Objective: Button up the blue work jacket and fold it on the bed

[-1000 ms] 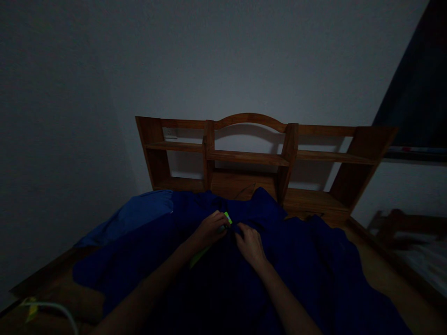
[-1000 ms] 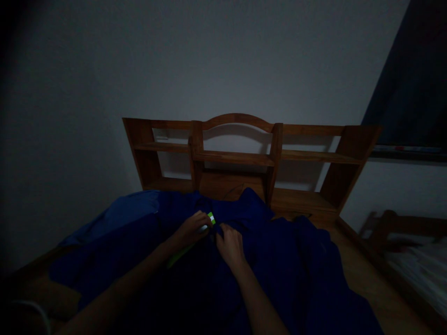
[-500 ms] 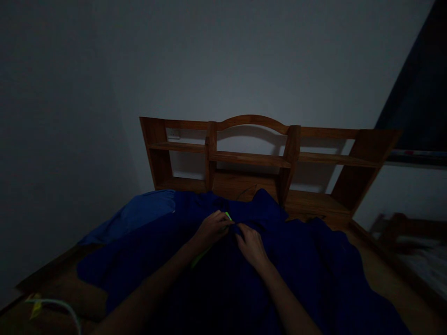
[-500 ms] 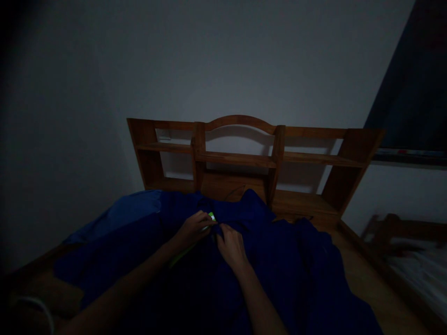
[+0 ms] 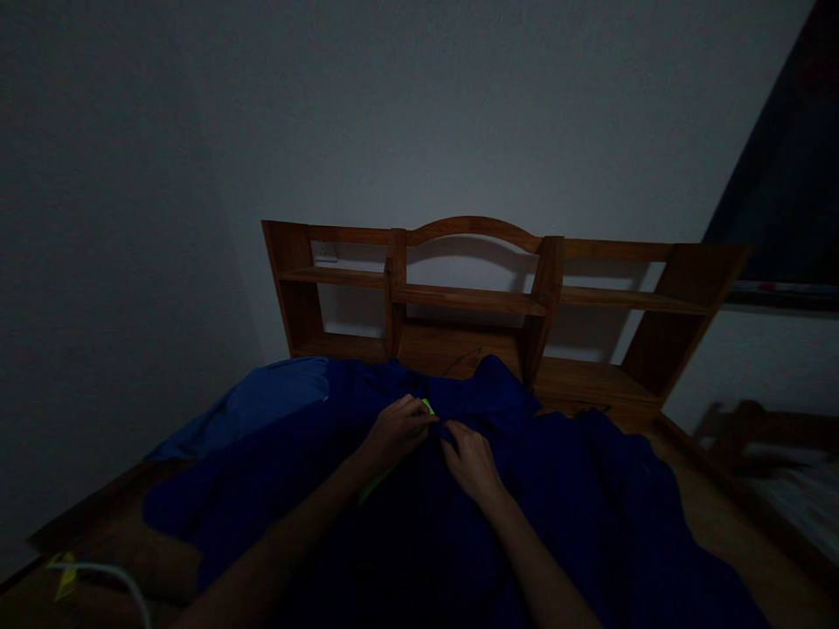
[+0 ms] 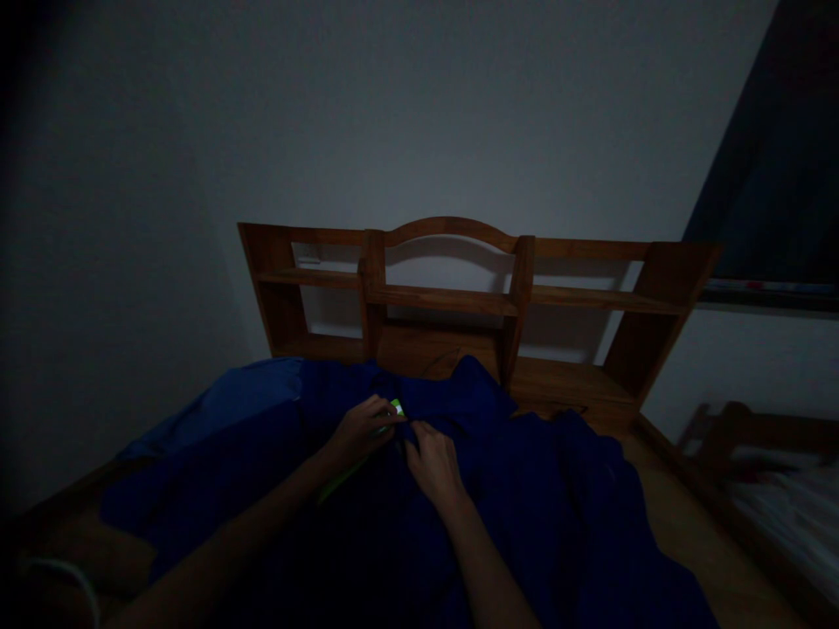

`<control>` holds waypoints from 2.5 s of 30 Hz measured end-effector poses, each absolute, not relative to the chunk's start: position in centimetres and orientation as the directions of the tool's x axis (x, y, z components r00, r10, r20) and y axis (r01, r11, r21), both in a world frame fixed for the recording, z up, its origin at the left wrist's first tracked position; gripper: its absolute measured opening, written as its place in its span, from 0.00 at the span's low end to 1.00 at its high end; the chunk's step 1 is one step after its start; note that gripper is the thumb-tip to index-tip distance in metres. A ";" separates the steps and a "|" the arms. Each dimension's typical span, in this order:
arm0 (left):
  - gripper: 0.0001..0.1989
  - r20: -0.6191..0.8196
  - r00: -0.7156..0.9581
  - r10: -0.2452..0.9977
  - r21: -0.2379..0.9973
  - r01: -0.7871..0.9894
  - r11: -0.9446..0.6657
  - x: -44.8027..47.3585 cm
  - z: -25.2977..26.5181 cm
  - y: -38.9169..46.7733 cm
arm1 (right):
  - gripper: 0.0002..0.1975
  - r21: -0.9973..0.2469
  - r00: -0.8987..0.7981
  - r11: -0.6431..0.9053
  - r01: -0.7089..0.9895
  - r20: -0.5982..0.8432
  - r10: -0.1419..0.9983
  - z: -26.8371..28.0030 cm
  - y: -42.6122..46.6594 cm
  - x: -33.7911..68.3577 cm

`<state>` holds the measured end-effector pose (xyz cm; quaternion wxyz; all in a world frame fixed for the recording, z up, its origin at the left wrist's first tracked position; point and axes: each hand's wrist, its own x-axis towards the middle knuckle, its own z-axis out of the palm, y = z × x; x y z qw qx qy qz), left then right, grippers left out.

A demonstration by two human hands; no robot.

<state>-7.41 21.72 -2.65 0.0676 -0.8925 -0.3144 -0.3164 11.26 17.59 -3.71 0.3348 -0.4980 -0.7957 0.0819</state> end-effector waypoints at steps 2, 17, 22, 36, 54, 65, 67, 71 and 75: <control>0.15 0.603 0.596 0.530 0.086 0.612 -0.786 -7.4 -2.5 21.5 | 0.11 -0.459 -0.270 0.476 0.750 0.445 0.854 -3.6 17.5 11.2; 0.13 0.592 0.611 0.526 0.102 0.591 -0.800 -7.5 -2.5 21.7 | 0.10 -0.403 -0.183 0.397 0.825 0.475 0.861 -4.2 17.8 11.0; 0.12 0.589 0.599 0.543 0.096 0.615 -0.783 -7.4 -2.5 21.7 | 0.10 -0.399 -0.191 0.401 0.825 0.470 0.862 -4.0 17.6 11.0; 0.11 0.604 0.576 0.551 0.096 0.633 -0.768 -7.4 -2.6 21.7 | 0.10 -0.419 -0.181 0.395 0.817 0.465 0.867 -4.0 17.7 10.9; 0.12 0.580 0.625 0.522 0.032 0.623 -0.782 -7.6 -2.5 21.8 | 0.12 -0.398 -0.172 0.377 0.836 0.463 0.869 -4.2 17.8 11.0; 0.13 0.553 0.639 0.535 0.026 0.628 -0.778 -7.6 -2.8 22.1 | 0.12 -0.413 -0.185 0.402 0.817 0.473 0.862 -4.4 17.9 11.0; 0.13 0.554 0.635 0.538 0.026 0.633 -0.773 -7.6 -2.9 22.1 | 0.12 -0.411 -0.188 0.408 0.815 0.479 0.858 -4.4 17.9 11.0; 0.12 0.544 0.637 0.545 0.012 0.644 -0.765 -7.5 -2.6 22.0 | 0.12 -0.407 -0.187 0.403 0.820 0.475 0.860 -4.5 18.0 11.0; 0.09 0.519 0.645 0.562 0.017 0.649 -0.761 -7.5 -2.3 21.7 | 0.12 -0.407 -0.181 0.391 0.826 0.466 0.866 -4.5 18.0 10.9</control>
